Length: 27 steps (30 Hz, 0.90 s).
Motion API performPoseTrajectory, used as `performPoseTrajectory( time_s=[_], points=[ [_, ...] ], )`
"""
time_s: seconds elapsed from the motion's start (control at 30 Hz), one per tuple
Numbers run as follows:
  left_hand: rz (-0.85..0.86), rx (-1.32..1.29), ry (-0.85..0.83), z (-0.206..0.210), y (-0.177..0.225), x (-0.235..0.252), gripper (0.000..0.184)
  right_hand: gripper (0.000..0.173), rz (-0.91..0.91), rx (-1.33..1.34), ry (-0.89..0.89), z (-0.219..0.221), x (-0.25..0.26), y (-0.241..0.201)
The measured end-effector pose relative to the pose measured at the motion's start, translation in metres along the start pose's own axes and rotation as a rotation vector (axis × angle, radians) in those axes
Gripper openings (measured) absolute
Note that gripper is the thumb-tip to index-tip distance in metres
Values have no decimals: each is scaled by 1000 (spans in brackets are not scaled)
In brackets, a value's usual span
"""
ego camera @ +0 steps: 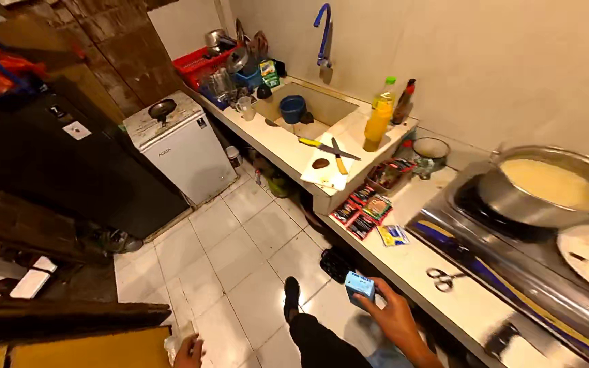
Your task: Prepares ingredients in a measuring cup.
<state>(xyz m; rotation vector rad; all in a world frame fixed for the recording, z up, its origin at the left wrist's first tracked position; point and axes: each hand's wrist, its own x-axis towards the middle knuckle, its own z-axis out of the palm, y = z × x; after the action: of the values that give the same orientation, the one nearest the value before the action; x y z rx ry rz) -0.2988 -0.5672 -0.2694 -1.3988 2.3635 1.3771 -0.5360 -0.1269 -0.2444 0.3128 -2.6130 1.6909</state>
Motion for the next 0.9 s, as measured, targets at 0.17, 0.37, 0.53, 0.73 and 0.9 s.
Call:
performPoseTrajectory(
  time_s=[0.17,0.37,0.53,0.73,0.9],
  points=[
    [212,-123,3,16,166,179,37,48,12,3,59,77,139,-32],
    [486,-76,-91,16,392,365,46,49,-6,53,170,114,256,-89],
    [686,35,-153,24,567,540,51,46,21,-88,359,148,313,-101],
    [813,112,-297,68,701,717,71,48,323,-135,703,212,343,-126],
    [928,262,-504,87,725,771,54,46,484,-211,914,255,344,-146]
  ],
)
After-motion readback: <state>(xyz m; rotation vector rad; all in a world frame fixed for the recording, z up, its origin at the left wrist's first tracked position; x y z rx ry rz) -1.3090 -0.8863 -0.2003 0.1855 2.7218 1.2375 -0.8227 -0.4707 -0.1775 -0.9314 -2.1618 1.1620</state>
